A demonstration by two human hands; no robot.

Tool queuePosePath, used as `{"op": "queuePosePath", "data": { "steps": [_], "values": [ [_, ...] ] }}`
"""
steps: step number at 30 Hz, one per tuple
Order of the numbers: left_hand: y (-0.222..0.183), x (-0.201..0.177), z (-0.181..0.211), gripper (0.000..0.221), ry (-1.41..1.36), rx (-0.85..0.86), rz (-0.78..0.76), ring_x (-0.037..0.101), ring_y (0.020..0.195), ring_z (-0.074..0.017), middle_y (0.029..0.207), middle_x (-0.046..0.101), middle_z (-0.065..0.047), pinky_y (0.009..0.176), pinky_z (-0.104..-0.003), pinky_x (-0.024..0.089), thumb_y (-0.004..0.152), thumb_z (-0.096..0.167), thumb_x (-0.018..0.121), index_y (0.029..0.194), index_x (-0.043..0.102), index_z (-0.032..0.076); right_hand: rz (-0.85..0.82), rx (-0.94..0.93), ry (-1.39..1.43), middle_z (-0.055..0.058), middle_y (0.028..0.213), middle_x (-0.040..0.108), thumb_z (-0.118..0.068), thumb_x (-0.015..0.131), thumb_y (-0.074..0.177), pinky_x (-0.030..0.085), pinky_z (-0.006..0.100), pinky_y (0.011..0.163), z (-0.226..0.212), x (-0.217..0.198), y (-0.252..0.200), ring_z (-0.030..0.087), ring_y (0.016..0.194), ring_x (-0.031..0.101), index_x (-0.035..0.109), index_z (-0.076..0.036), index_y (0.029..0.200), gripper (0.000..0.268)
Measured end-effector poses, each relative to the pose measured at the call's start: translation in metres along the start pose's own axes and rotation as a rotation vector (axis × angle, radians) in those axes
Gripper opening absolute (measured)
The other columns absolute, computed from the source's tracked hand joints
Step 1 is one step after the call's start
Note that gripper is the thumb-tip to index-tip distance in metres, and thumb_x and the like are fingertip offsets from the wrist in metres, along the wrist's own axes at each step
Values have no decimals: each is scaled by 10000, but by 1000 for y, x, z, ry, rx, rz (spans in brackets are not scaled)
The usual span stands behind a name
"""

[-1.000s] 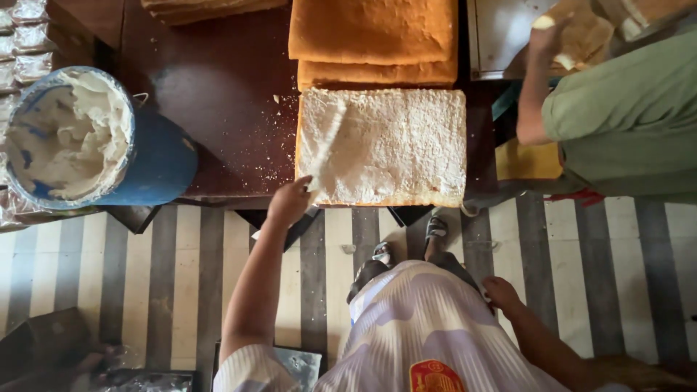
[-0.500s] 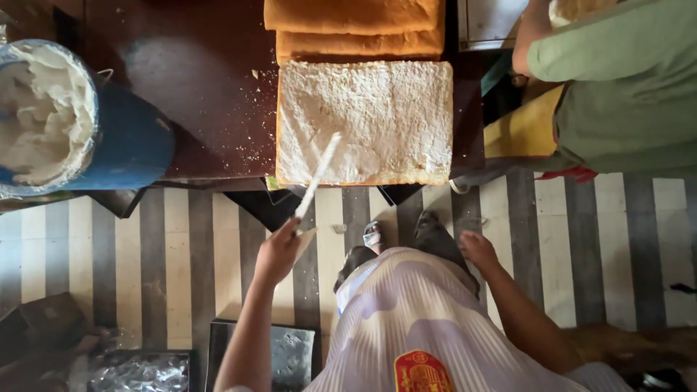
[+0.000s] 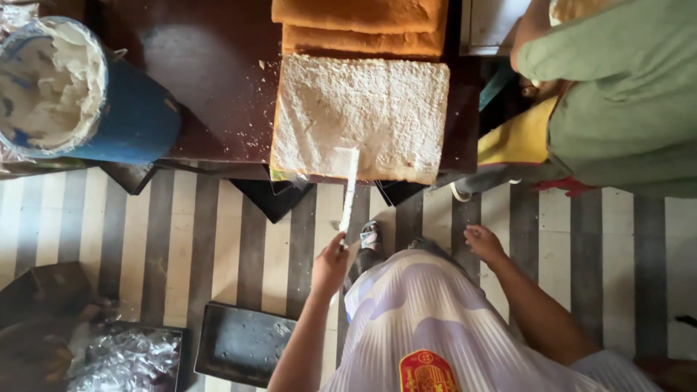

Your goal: The person spreads white cream from a bucket onto large rectangular sponge cake sheets using a spatula, then moves and stacks the creamed cake slabs on the table alongside other baked cake blocks. A coworker handles finished creamed cakes nearby.

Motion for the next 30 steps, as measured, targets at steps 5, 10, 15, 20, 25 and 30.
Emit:
{"op": "queuePosePath", "data": {
  "steps": [5,10,15,20,25,30],
  "values": [
    [-19,53,43,459,-91,52,-12,723,956,-362,1103,734,-209,829,-446,564,937,163,620,1393,621,209,8,21,-21,96,1076,724,-336,676,951,547,344,689,26,-50,-24,175,902,691,635,-52,1336,480],
    [-34,89,71,469,-46,133,26,710,974,-366,1095,732,-179,829,-455,565,917,171,640,1383,626,218,-33,146,-45,91,957,710,-329,687,928,526,328,586,103,-86,-21,174,755,646,635,-35,1307,483],
    [-37,84,75,444,-51,88,88,728,931,-336,1074,718,-163,802,-439,579,949,171,616,1388,631,241,-43,134,-78,121,853,679,-357,674,946,484,331,532,132,-117,-29,180,641,581,662,-18,1282,478],
    [-33,75,68,439,118,1,250,704,904,-366,1066,718,-166,772,-480,553,967,176,607,1399,631,250,-32,149,-101,101,842,688,-367,677,936,498,321,535,123,-127,-40,157,632,595,663,-25,1275,482],
    [-34,122,78,457,75,84,54,712,921,-342,1097,696,-144,771,-473,577,941,213,626,1388,615,303,-79,136,-13,94,902,683,-371,682,933,491,331,558,130,-117,-31,171,711,600,650,-17,1291,504],
    [-48,119,104,474,296,133,191,690,894,-342,1029,674,-97,727,-494,567,961,221,628,1411,588,365,-69,143,-16,99,915,687,-365,686,924,497,330,562,125,-116,-30,175,728,618,648,-20,1288,502]
  ]
}}
Point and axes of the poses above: each hand's wrist, its own y-axis towards the middle knuckle, its own x-axis out of the palm, z = x × y, the point moved 7 cm from there along y, towards the middle knuckle
